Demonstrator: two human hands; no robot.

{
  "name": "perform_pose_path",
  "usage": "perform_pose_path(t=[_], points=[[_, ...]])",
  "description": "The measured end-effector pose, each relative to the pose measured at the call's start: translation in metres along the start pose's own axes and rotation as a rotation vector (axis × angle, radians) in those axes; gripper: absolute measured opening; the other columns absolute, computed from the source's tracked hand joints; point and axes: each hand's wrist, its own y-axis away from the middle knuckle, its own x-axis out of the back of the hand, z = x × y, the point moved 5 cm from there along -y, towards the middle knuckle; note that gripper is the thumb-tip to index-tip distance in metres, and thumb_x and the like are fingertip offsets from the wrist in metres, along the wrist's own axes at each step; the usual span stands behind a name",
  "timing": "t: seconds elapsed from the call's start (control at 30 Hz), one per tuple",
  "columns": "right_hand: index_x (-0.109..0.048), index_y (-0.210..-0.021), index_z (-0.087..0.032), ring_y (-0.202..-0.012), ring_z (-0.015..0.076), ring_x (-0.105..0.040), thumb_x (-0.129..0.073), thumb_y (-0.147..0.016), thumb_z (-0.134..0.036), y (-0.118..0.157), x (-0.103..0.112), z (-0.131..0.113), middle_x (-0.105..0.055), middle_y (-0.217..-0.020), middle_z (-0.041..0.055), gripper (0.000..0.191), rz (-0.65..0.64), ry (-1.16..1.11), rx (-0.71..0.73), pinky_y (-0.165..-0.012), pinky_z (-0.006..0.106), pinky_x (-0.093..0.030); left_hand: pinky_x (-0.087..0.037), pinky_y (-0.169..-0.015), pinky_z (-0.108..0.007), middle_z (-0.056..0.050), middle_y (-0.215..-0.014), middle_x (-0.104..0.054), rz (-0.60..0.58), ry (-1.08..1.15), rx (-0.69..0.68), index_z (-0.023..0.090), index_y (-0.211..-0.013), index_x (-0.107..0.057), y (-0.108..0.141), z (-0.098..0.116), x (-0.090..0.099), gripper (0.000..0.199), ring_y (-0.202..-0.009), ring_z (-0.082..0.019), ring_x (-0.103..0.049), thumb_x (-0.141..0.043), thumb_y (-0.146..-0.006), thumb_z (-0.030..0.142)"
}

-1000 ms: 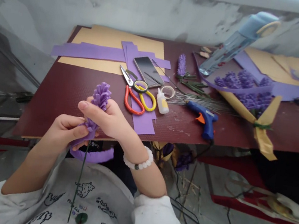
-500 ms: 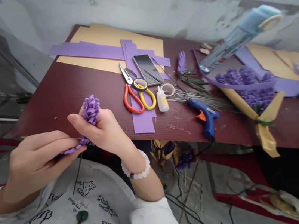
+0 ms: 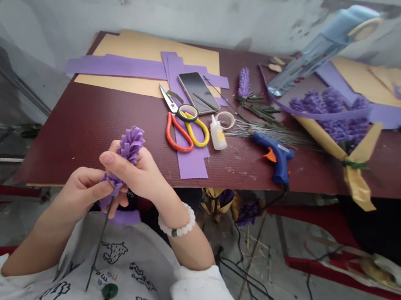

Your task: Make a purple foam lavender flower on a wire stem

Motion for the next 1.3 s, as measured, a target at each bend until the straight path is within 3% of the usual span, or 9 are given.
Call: perform_pose_path(t=[0.13, 0.27, 0.33, 0.43, 0.63, 0.77, 1.03, 1.2, 1.3], points=[[-0.05, -0.074, -0.02, -0.049, 0.0065, -0.04, -0.058, -0.081, -0.06, -0.001, 0.005, -0.009, -0.047, -0.062, -0.0046, 0.041, 0.055, 0.046, 0.061, -0.044, 0.02, -0.035, -0.037, -0.034, -0.018, -0.001, -0.051, -0.063, 0.161, -0.107, -0.112, 0.013, -0.065, -0.065, 0.002, 0.004, 0.003, 0.033, -0.035, -0.007, -0.047, -0.067, -0.078, 0.044], [-0.052, -0.081, -0.019, -0.058, 0.0073, -0.044, -0.067, -0.076, -0.055, 0.009, 0.013, -0.02, -0.049, -0.067, -0.0046, 0.039, 0.253, 0.306, 0.055, -0.052, 0.021, -0.038, -0.043, -0.047, -0.018, 0.001, -0.051, -0.061, 0.492, -0.661, -0.436, 0.015, -0.062, -0.064, 0.013, 0.023, 0.004, 0.022, -0.044, -0.007, -0.052, -0.064, -0.081, 0.026], [-0.051, -0.074, -0.018, -0.056, 0.0064, -0.039, -0.069, -0.076, -0.049, 0.015, 0.015, -0.023, -0.046, -0.063, -0.0056, 0.036, 0.339, 0.49, 0.019, -0.05, 0.02, -0.033, -0.043, -0.051, -0.017, 0.002, -0.053, -0.061, 0.557, -0.87, -0.585, 0.015, -0.062, -0.065, 0.018, 0.03, -0.002, 0.017, -0.048, -0.007, -0.053, -0.065, -0.079, 0.018], [-0.048, -0.067, -0.018, -0.054, 0.0056, -0.036, -0.065, -0.081, -0.047, 0.019, 0.014, -0.025, -0.043, -0.059, -0.0058, 0.036, 0.346, 0.58, 0.0, -0.047, 0.019, -0.03, -0.043, -0.052, -0.017, 0.002, -0.054, -0.062, 0.537, -0.878, -0.614, 0.015, -0.063, -0.065, 0.019, 0.03, -0.005, 0.014, -0.049, -0.007, -0.053, -0.067, -0.076, 0.017], [-0.048, -0.07, -0.018, -0.043, 0.0032, -0.035, -0.059, -0.083, -0.054, 0.012, 0.009, -0.011, -0.043, -0.055, -0.007, 0.039, 0.117, 0.112, -0.045, -0.039, 0.017, -0.032, -0.041, -0.038, -0.019, 0.001, -0.049, -0.06, 0.133, -0.06, -0.102, 0.014, -0.065, -0.065, 0.003, -0.001, 0.002, 0.026, -0.036, -0.008, -0.05, -0.072, -0.074, 0.037], [-0.049, -0.073, -0.019, -0.039, 0.0037, -0.036, -0.061, -0.079, -0.06, 0.012, 0.005, -0.001, -0.046, -0.054, -0.0065, 0.043, 0.107, 0.017, -0.016, -0.035, 0.017, -0.032, -0.035, -0.032, -0.018, -0.001, -0.049, -0.061, 0.082, 0.201, -0.011, 0.012, -0.061, -0.066, 0.0, -0.012, 0.001, 0.035, -0.032, -0.007, -0.048, -0.079, -0.065, 0.044], [-0.056, -0.079, -0.018, -0.048, 0.0058, -0.042, -0.057, -0.083, -0.059, 0.014, 0.006, 0.014, -0.054, -0.065, -0.002, 0.042, 0.073, -0.042, 0.025, -0.041, 0.019, -0.036, -0.03, -0.03, -0.018, -0.004, -0.055, -0.066, 0.068, 0.147, -0.015, 0.012, -0.067, -0.067, 0.006, -0.015, 0.0, 0.036, -0.03, -0.005, -0.045, -0.073, -0.072, 0.047], [-0.059, -0.088, -0.017, -0.057, 0.0085, -0.046, -0.059, -0.077, -0.066, 0.02, 0.007, -0.001, -0.054, -0.07, -0.001, 0.05, 0.159, 0.101, 0.037, -0.047, 0.021, -0.037, -0.037, -0.036, -0.017, 0.002, -0.046, -0.058, 0.265, -0.279, -0.269, 0.014, -0.065, -0.066, 0.016, 0.006, 0.001, 0.024, -0.034, -0.006, -0.047, -0.065, -0.081, 0.032], [-0.056, -0.078, -0.018, -0.057, 0.0077, -0.041, -0.073, -0.071, -0.055, 0.027, 0.01, -0.012, -0.047, -0.064, -0.0043, 0.041, 0.266, 0.296, 0.044, -0.049, 0.02, -0.035, -0.04, -0.041, -0.017, 0.003, -0.046, -0.058, 0.371, -0.558, -0.399, 0.015, -0.063, -0.067, 0.022, 0.021, -0.003, 0.016, -0.04, -0.006, -0.05, -0.067, -0.077, 0.021]])
